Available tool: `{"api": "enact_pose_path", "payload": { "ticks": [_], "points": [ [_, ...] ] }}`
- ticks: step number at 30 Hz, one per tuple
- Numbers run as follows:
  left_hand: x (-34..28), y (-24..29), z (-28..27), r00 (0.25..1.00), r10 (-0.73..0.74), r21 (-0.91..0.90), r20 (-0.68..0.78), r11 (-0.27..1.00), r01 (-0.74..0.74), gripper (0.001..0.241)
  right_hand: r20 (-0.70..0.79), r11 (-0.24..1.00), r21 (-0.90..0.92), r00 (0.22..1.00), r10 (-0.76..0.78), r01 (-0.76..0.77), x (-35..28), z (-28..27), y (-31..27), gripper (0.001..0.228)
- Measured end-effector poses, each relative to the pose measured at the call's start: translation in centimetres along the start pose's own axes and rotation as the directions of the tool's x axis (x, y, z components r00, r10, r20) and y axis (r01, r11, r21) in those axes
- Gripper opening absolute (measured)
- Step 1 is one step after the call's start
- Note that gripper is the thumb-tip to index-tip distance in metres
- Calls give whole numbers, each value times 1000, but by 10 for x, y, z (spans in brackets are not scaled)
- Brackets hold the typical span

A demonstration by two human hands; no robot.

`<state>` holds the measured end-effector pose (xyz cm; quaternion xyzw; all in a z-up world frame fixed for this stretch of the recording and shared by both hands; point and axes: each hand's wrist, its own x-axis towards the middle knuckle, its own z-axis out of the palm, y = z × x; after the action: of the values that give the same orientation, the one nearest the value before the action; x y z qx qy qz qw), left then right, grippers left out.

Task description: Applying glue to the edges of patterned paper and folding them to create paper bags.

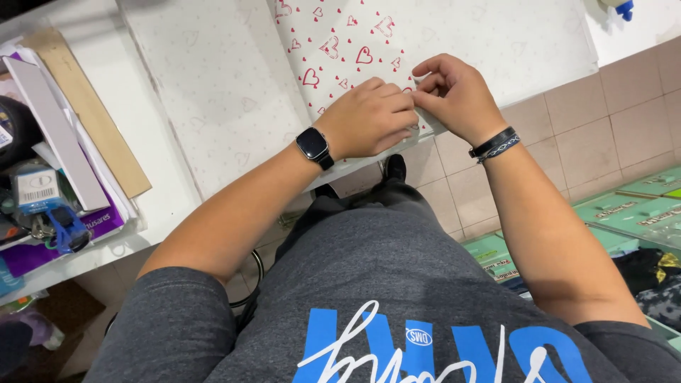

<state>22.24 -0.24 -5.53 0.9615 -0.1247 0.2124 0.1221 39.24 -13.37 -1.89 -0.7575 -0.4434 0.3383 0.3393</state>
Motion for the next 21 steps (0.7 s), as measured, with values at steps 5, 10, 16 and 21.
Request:
{"api": "enact_pose_path", "payload": {
  "ticks": [5, 10, 16, 21],
  "points": [
    [-5, 5, 8, 999, 49, -24, 2, 999, -49, 10, -10, 999, 7, 999, 42, -42, 2, 1, -1, 24],
    [-4, 9, 7, 998, 60, -26, 22, 998, -60, 17, -15, 999, -7, 999, 45, -45, 3, 1, 2, 25],
    [-5, 10, 7, 999, 39, -54, 26, 998, -38, 22, -6, 999, -23, 999, 32, -32, 3, 1, 1, 25],
    [-6, 10, 10, 998, 37, -77, 41, 996, -34, 24, 7, 998, -34, 999, 46, -46, 3, 0, 0, 24]
  ]
}}
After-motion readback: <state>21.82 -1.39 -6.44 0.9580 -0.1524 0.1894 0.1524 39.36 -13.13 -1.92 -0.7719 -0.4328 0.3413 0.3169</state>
